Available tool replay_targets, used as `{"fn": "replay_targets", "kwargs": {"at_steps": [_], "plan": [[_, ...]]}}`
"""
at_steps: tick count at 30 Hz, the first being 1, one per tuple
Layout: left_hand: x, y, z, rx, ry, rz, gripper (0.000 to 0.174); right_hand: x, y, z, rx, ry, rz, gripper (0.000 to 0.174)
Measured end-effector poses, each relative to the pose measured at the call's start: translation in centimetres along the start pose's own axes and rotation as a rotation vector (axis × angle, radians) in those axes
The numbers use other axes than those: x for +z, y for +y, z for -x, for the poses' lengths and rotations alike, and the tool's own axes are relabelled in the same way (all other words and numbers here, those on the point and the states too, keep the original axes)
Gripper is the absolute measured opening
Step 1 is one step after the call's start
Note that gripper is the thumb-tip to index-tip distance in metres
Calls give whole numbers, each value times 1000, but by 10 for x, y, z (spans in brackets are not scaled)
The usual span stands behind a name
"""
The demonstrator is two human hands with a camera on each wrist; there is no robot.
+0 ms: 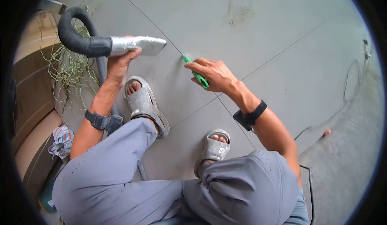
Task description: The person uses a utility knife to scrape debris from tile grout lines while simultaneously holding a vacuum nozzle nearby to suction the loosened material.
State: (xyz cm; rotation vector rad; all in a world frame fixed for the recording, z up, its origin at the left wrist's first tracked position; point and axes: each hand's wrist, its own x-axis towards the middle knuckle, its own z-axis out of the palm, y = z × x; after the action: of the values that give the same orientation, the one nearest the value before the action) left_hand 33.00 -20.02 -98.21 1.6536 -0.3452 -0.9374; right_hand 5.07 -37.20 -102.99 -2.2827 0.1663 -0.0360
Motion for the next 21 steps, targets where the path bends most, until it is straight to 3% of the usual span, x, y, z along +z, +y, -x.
{"fn": "replay_targets", "kwargs": {"at_steps": [3,8,11,14,16,17,19,21], "plan": [[12,6,4,28,-66,0,48,-7,-6,15,-77,-65,64,40],[28,-5,25,-96,-259,-24,43,-6,-24,131,-18,-237,73,43],[30,-6,39,-81,-371,-143,43,-9,-41,182,28,-315,94,43],[34,-11,41,-64,-456,-188,42,-12,-52,189,107,-245,87,43],[41,-12,40,-159,-492,-84,40,-6,-61,166,82,-90,-16,45],[45,-16,42,-158,-503,-88,40,-2,-65,158,114,-118,-58,46],[55,-26,50,-51,-660,-254,40,4,-65,148,146,-33,-69,46],[63,-33,53,-87,-681,-293,41,3,-61,145,228,110,-119,48]]}}
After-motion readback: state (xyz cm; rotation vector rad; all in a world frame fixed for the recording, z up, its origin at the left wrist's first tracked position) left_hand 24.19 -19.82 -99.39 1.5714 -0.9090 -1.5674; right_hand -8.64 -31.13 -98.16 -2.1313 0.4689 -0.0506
